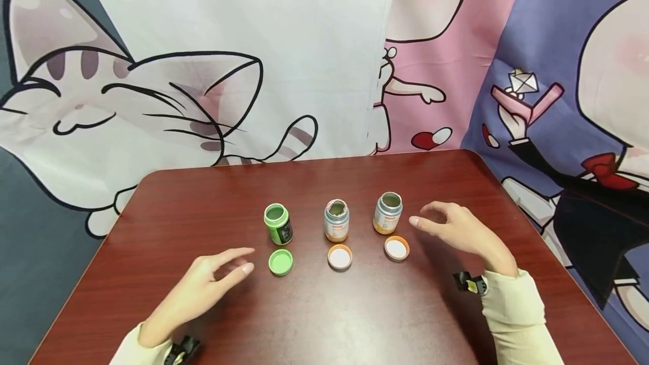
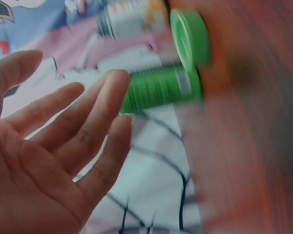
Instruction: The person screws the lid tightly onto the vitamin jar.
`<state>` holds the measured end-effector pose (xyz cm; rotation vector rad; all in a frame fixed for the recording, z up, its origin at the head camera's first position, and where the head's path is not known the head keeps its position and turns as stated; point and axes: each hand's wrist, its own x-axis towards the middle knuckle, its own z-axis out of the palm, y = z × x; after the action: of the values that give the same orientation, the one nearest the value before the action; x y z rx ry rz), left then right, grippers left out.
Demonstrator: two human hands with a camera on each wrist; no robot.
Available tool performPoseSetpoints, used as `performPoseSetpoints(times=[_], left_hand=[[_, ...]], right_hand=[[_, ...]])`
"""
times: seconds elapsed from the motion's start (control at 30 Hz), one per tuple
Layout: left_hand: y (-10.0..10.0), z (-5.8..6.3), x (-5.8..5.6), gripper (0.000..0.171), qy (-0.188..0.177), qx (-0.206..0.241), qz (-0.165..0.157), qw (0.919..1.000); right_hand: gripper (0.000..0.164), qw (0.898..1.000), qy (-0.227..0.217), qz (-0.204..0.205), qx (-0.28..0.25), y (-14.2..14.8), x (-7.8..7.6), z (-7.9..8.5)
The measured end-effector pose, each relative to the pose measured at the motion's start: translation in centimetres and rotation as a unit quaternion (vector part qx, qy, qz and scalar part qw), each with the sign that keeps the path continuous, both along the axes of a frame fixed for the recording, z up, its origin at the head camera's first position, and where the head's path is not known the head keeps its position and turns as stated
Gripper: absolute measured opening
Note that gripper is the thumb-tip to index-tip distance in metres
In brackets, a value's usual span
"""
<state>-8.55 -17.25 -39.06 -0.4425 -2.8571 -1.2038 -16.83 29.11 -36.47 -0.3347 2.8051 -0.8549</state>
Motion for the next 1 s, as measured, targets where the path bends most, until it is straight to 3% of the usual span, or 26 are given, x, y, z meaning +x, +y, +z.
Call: performPoseSetpoints(times=[0.07, 0.17, 0.33, 0.47, 0.5, 0.57, 0.7, 0.77, 0.87, 1.0], left_hand=[[1.2, 0.0, -0.2, 0.03, -0.01, 0.044, -0.029, 0.9986], [3.3, 0.1, -0.6, 0.029, -0.02, 0.069, -0.045, 0.9964], [7.6, -0.1, -1.8, 0.029, -0.002, 0.101, -0.051, 0.9936], [11.0, -0.4, -2.7, 0.027, 0.011, 0.182, -0.063, 0.9813], [11.8, 0.1, -2.8, 0.026, 0.007, 0.198, -0.069, 0.9777], [13.4, 1.1, -3.0, 0.025, -0.024, 0.229, -0.09, 0.969], [16.7, 1.7, -4.2, 0.027, -0.097, 0.243, -0.144, 0.9544], [18.4, 1.0, -5.1, 0.029, -0.118, 0.246, -0.156, 0.9494], [20.4, 0.5, -5.8, 0.032, -0.114, 0.243, -0.139, 0.9531], [22.4, -0.3, -6.6, 0.034, -0.102, 0.238, -0.078, 0.9627]], right_hand=[[0.046, 1.0, -0.022, 0.019, -0.01, -0.3, -0.1, 0.0], [0.049, 0.998, -0.047, 0.038, -0.011, -0.7, -0.3, 0.2], [0.064, 0.997, -0.033, 0.041, 0.055, -1.3, -0.3, 0.9], [0.081, 0.993, -0.047, 0.045, 0.101, -2.3, -0.2, 0.8], [0.083, 0.992, -0.053, 0.048, 0.106, -2.6, -0.3, 0.7], [0.087, 0.991, -0.067, 0.049, 0.108, -3.1, -0.4, 0.7], [0.074, 0.991, -0.115, 0.053, 0.05, -3.5, -1.2, 0.1], [0.063, 0.988, -0.141, 0.055, 0.016, -3.5, -1.5, -0.3], [0.061, 0.987, -0.155, 0.047, -0.003, -3.5, -1.9, -0.9], [0.066, 0.986, -0.161, 0.034, -0.006, -3.6, -2.2, -1.6]])
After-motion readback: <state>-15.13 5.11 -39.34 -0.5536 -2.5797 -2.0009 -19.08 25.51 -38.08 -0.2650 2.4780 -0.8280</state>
